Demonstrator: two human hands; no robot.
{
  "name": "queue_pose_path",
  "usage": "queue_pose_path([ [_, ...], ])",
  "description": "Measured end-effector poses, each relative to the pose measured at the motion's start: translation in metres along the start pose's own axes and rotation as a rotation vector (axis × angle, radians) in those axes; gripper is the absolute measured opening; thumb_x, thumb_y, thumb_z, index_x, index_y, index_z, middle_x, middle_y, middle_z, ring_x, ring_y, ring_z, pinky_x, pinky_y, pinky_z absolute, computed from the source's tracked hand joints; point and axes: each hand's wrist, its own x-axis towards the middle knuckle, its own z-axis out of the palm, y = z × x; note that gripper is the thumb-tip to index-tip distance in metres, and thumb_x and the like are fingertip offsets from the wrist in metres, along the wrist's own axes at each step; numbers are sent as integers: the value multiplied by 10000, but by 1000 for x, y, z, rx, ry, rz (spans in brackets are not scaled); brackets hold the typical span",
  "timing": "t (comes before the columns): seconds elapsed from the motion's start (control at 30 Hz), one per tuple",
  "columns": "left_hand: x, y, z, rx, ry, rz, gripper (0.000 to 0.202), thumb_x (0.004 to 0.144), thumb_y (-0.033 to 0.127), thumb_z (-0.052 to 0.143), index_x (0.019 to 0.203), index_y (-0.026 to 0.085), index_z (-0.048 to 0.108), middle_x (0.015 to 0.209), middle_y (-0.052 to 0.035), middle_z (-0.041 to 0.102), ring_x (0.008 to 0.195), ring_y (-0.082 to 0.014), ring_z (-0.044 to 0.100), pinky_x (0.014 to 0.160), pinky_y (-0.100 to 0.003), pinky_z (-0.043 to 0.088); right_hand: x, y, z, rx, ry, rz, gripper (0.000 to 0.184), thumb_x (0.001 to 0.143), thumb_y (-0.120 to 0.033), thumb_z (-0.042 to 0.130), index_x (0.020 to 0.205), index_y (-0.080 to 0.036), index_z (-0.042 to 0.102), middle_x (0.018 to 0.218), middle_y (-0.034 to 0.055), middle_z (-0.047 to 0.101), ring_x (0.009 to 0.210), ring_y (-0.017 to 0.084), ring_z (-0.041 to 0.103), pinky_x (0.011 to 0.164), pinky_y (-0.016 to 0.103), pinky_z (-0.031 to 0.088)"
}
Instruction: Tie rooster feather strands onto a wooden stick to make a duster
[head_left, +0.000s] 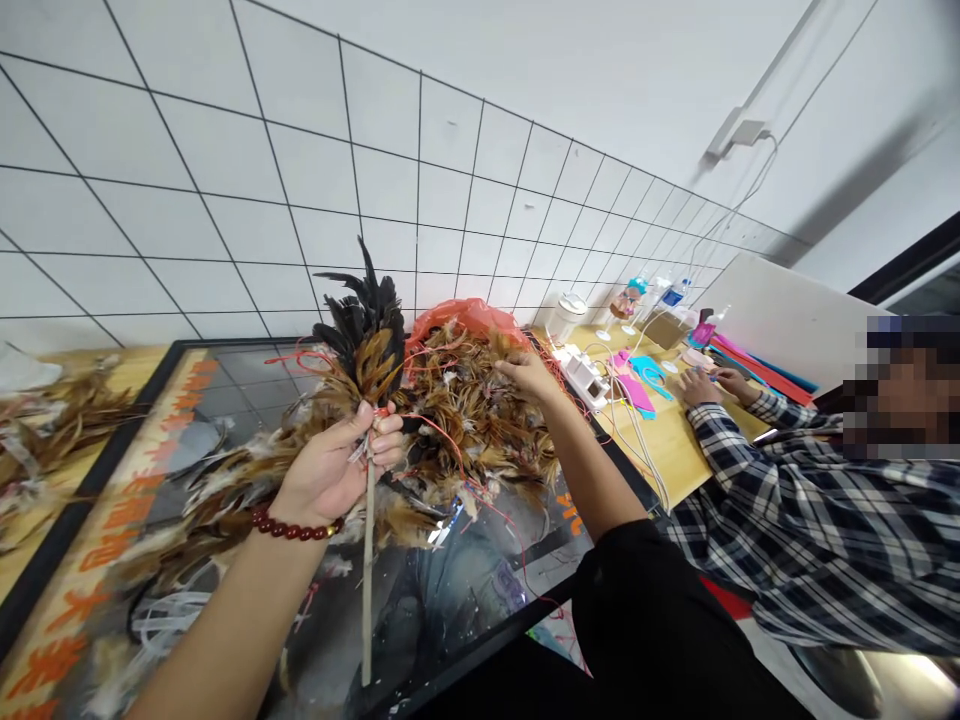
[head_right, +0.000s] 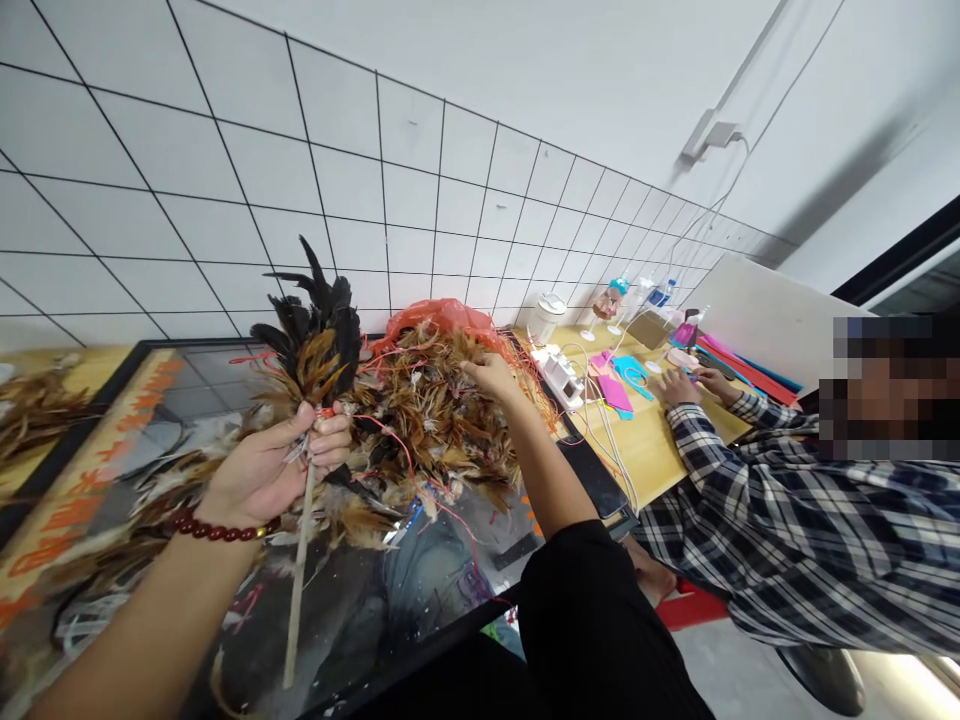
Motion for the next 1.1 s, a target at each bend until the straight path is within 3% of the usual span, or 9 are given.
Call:
queue_pose_path([
  [0.17, 7, -11, 2, -18, 10, -9, 99, 914, 189, 590, 866, 106, 615, 706, -8, 487, 579, -89, 503, 529, -213, 482, -37, -26, -1, 816, -200, -52, 377, 639, -451, 817, 758, -135, 649, 636, -8, 608, 539, 78, 515, 536, 214, 436],
  [0.33, 9, -16, 0, 87, 90, 75, 154, 926, 172, 567, 828, 100, 662, 804, -79, 669, 732, -158, 651, 703, -315, 593, -84, -64, 19, 918, -446, -191, 370, 633, -427, 854, 780, -134, 680, 677, 2, 662, 543, 79, 553, 512, 204, 466],
  [0.43, 10, -17, -2, 130, 62, 119, 98, 873, 168, 653, 806, 99, 672, 713, -66, 682, 712, -176, 671, 751, -347, 602, -100, -83, 33, 873, -526, -297, 362, 651, -434, 845, 790, -139, 689, 700, 3, 670, 562, 86, 563, 527, 213, 479],
  [0.6, 10, -20, -3, 170, 29, 169, 88, 818, 172, 724, 795, 110, 667, 608, -31, 658, 674, -178, 675, 783, -361, 605, -105, -98, 46, 921, -431, -324, 380, 589, -438, 873, 751, -146, 692, 727, -2, 666, 617, 112, 592, 603, 265, 559],
  [0.8, 10, -26, -2, 249, 22, 196, 212, 770, 193, 780, 939, 115, 677, 830, -78, 741, 847, -197, 706, 815, -341, 599, -106, -97, 53, 994, -437, -195, 470, 505, -430, 910, 806, -146, 686, 813, 18, 680, 701, 164, 640, 617, 322, 618],
  [0.97, 9, -28, 1, 292, -18, 207, 314, 725, 272, 828, 955, 124, 676, 860, -77, 742, 891, -202, 699, 807, -325, 602, -106, -94, 53, 931, -317, -257, 423, 541, -444, 895, 754, -161, 663, 801, 11, 640, 717, 167, 625, 605, 307, 596],
  [1.1, 6, -25, 2, 291, -29, 173, 246, 742, 265, 815, 870, 120, 662, 771, -61, 716, 813, -192, 696, 788, -336, 610, -102, -91, 54, 832, -200, -362, 382, 566, -446, 888, 727, -166, 685, 793, 18, 640, 760, 149, 601, 714, 276, 558],
])
